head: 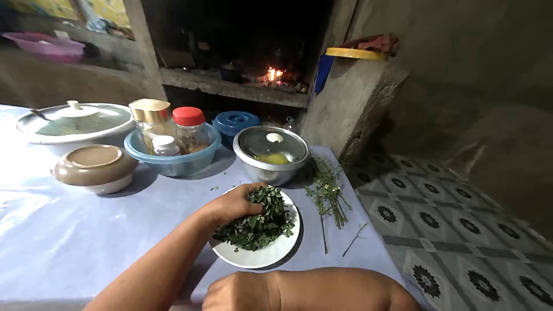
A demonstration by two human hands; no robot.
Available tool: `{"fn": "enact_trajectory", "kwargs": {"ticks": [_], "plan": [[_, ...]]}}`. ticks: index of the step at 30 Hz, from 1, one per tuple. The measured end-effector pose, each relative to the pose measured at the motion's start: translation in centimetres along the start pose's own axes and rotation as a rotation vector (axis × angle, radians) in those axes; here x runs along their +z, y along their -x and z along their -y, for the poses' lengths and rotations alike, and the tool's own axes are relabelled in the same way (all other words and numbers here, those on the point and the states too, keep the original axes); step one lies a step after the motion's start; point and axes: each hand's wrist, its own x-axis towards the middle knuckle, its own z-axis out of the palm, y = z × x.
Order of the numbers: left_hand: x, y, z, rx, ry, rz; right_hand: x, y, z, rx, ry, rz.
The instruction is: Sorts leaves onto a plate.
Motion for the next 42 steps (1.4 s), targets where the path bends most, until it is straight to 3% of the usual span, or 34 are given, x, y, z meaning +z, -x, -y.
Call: {"fn": "enact_trajectory", "kwargs": {"ticks": [5,13,22,31,36,42], "plan": [[-1.1,-0.2,0.6,0.0,-0.145,0.044,-0.9,-0.4,0.2,0.013,-0.005,0.061],[-3.2,0.4,0.3,0.062,-0.448,-0.09,-0.1,-0.2,-0.2,-0.005,0.029,0.056],[-4.2,2.0,-0.9,0.109,-0.528,-0.304,-0.1,-0.2,-0.4,-0.001,-0.018,0.067],[-3.7,2.0,-0.6,-0.162,-0.838,0.108,0.0,-0.1,-0.5,0.007,-0.029,0.087],[-2.0,0.4,0.2,-0.159,-0.943,0.102,0.1,-0.1,-0.6,0.012,-0.033,0.086],[-2.8,1.1,-0.3,-0.002,-0.791,0.004,0.2,0.0,-0.6,0.002,-0.018,0.097]]}}
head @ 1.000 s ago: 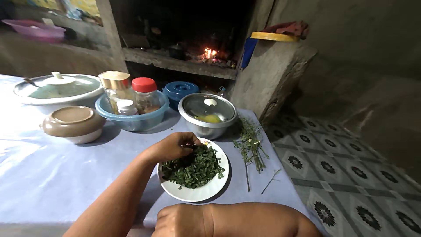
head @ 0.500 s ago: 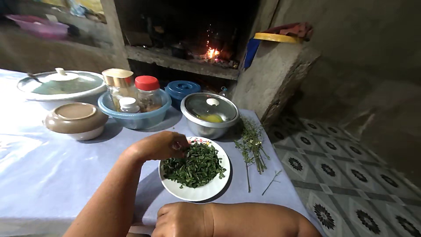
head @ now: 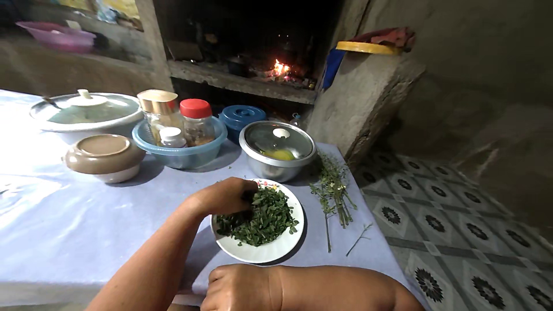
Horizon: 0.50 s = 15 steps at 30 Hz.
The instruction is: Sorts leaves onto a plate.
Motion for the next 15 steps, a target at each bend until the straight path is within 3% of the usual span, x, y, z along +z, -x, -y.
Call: {"fn": "enact_trajectory", "kwargs": {"ticks": [9,15], "plan": [[-1.6,1.5,0.3,0.04,0.259,-0.151,-0.1,-0.1,0.0,-0.006,0.002,0.011],[-1.7,1.9,0.7,0.083,0.109,-0.156,-0.1,-0.1,0.0,0.002,0.002,0.018]]}}
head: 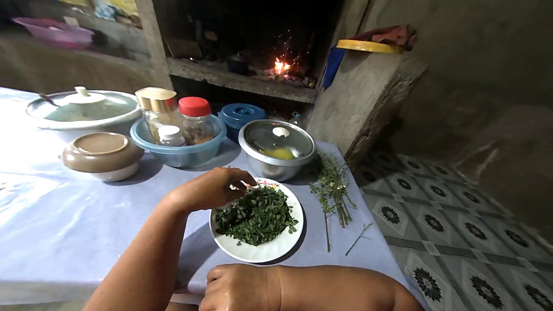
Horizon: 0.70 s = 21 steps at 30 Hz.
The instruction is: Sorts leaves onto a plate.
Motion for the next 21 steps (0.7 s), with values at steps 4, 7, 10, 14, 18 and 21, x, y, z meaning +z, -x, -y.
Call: {"fn": "enact_trajectory", "kwargs": {"ticks": [4,7,10,14,18,21], "plan": [[0.6,-0.1,-0.2,0.176,-0.064,-0.002,-0.1,0.0,0.0,0.002,-0.006,0.009],[1.5,-0.4,-0.7,0.229,-0.032,0.111,-0.1,0.0,0.1,0.003,-0.003,0.015],[2.0,-0.6,-1.5,0.165,-0.079,0.197,-0.2,0.0,0.1,0.004,-0.008,0.008],[2.6,-0.8,-1.5,0.184,-0.112,0.213,-0.1,0.0,0.1,0.007,-0.012,0.012],[3.0,-1.2,-1.8,0.141,-0.16,0.245,-0.2,0.0,0.1,0.007,-0.006,0.021],[3.1,-1.3,-1.6,0.156,-0.173,0.244,0.0,0.0,0.1,0.003,-0.005,0.03]]}}
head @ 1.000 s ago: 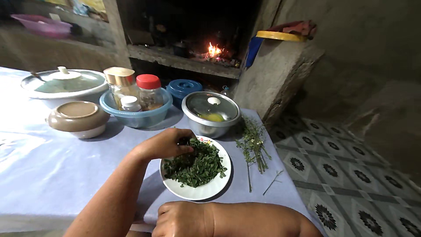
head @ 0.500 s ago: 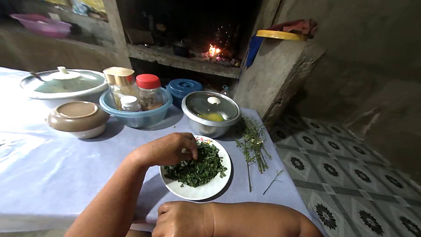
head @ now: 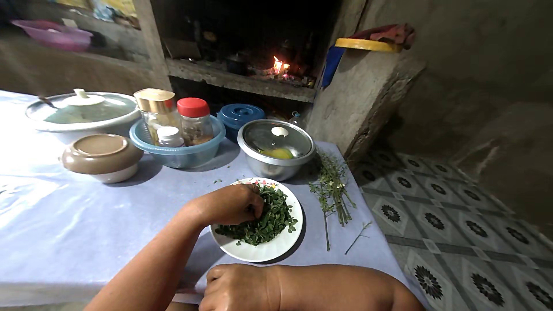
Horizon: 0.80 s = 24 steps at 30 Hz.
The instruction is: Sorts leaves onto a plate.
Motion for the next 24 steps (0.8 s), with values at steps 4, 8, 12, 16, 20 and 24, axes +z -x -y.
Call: {"fn": "enact_trajectory", "kwargs": {"ticks": [4,8,12,16,20,24], "plan": [[-0.4,0.5,0.3,0.003,0.053,-0.109,0.0,0.0,0.0,0.003,-0.004,0.003],[-0.8,1.0,0.8,0.03,0.101,-0.233,0.0,0.0,0.0,0.006,0.0,0.011],[-1.2,1.1,0.8,-0.013,0.084,-0.288,0.0,0.0,0.0,0.004,-0.008,0.015],[-1.1,1.0,1.1,-0.016,0.062,-0.306,0.0,0.0,-0.1,0.006,-0.014,0.021],[-1.0,0.9,1.0,-0.042,0.009,-0.338,0.2,0.1,0.0,0.007,-0.011,0.014],[-1.7,2.0,1.6,-0.152,-0.037,-0.253,0.2,0.1,0.0,0.014,0.003,0.029]]}}
